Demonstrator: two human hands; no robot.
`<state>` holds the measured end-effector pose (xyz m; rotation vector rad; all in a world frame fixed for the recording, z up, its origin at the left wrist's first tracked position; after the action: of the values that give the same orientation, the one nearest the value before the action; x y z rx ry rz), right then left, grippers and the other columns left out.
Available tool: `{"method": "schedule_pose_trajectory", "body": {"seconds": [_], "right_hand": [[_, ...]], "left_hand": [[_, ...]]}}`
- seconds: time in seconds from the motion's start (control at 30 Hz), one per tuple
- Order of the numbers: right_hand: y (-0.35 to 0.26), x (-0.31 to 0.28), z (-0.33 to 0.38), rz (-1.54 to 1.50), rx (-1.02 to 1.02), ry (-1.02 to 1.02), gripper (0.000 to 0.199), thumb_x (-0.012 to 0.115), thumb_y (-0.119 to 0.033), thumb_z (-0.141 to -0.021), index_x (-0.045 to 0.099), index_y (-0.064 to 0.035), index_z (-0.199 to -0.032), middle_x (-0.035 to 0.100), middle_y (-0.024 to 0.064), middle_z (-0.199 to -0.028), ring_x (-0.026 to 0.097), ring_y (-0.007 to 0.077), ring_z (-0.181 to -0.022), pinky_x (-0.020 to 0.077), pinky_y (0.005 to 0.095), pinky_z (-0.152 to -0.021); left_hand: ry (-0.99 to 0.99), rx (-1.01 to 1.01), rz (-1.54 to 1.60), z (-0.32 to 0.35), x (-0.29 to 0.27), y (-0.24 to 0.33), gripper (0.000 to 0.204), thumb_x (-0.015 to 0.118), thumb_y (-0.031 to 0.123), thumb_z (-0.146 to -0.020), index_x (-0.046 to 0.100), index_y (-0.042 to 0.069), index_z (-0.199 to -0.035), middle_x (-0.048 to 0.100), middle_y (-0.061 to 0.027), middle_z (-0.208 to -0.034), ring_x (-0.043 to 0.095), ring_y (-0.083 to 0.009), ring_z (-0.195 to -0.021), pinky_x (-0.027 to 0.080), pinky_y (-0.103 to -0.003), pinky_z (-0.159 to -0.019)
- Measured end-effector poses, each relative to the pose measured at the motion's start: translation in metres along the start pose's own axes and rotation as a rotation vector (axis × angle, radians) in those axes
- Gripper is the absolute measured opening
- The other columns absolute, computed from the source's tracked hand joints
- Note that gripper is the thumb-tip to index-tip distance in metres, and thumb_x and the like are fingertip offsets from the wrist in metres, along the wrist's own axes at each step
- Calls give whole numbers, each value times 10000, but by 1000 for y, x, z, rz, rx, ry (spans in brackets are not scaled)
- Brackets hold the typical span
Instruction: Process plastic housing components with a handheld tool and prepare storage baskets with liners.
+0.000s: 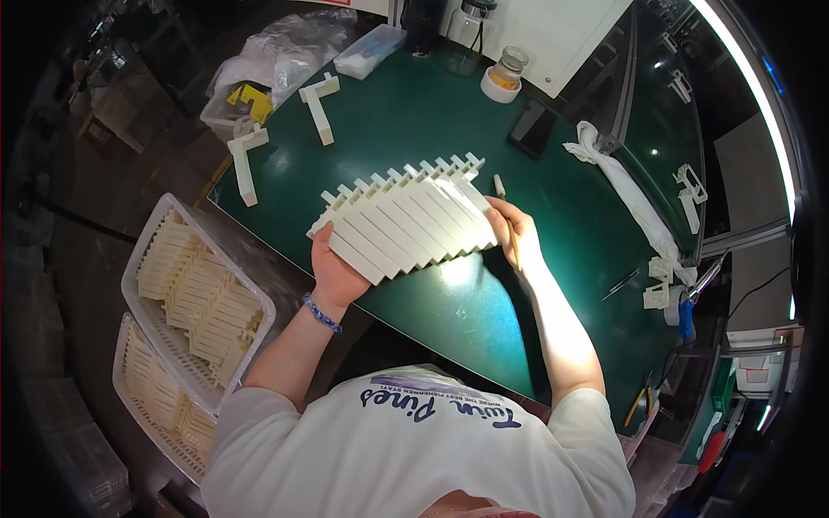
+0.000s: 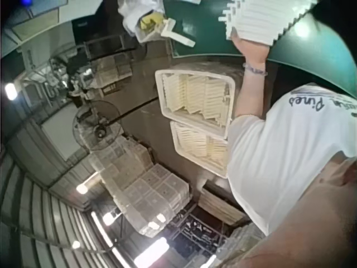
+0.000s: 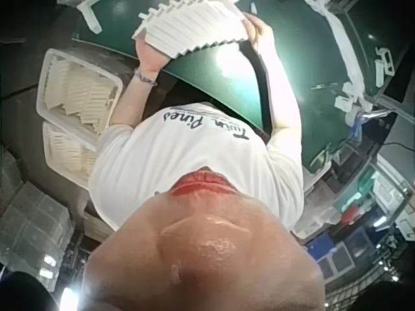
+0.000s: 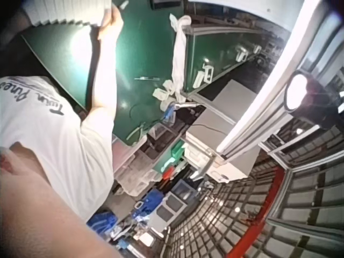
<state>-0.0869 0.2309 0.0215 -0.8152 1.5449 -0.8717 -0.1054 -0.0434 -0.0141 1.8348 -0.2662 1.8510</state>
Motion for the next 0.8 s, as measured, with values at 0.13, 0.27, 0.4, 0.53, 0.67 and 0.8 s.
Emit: {"method": "schedule_pose_trajectory", "body": {"seconds": [0.13, 0.27, 0.4, 0.53, 0.67, 0.8], "right_hand": [[3, -7, 33, -91, -7, 7, 303, 544, -157, -887, 560, 7, -1141, 628, 91, -940, 562, 134, -843, 433, 237, -764], [-33, 3, 52, 403, -264, 319, 394, 627, -105, -782, 545, -63, -1165, 602, 116, -1050, 572, 221, -935, 442, 318, -810], [-100, 80, 74, 478, -649, -175, 465, 658, -138, -697, 558, -123, -1152, 544, 93, -1203, 509, 275, -1099, 395, 389, -919], [-93, 123, 87, 703, -718, -137, 415, 565, -142, -742, 563, -175, -1155, 489, 18, -1300, 451, 195, -1193, 327, 386, -1008], [-93, 123, 90, 718, -676, -136, 414, 514, -108, -758, 559, -181, -1163, 464, -1, -1327, 446, 181, -1204, 316, 390, -1019], [-93, 116, 90, 699, -679, -125, 422, 571, -125, -734, 559, -168, -1153, 465, 18, -1325, 449, 198, -1204, 318, 398, -1016]], "left_hand": [[-19, -97, 38, 15, 4, -8, 623, 389, 430, -866, 285, 97, -1382, 343, -103, -1402, 338, -315, -1279, 254, -479, -1059], [-18, -184, 106, 13, 4, -6, 618, 384, 427, -868, 286, 98, -1383, 343, -107, -1402, 338, -317, -1280, 251, -479, -1061], [-49, -173, 111, 13, 2, -8, 562, 400, 382, -884, 326, 76, -1350, 394, -118, -1357, 405, -296, -1221, 315, -439, -1025], [14, -240, 154, 20, -3, -4, 492, 379, 387, -938, 358, 81, -1323, 448, -101, -1293, 476, -243, -1129, 405, -373, -952], [72, -288, 96, 30, 3, 1, 422, 356, 297, -956, 365, 83, -1319, 456, -98, -1285, 466, -229, -1147, 391, -372, -968], [103, -239, 20, 64, 11, 9, 404, 367, 235, -944, 371, 55, -1306, 454, -107, -1284, 454, -228, -1166, 368, -366, -990]]}}
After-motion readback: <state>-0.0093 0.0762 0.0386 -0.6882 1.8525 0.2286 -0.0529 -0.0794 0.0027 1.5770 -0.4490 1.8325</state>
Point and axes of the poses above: each hand's wrist, its own z-axis away from the middle knuckle, its own x-axis out of the palm, y = z × x, the point moved 2 cm from there along -z, towards the middle knuckle
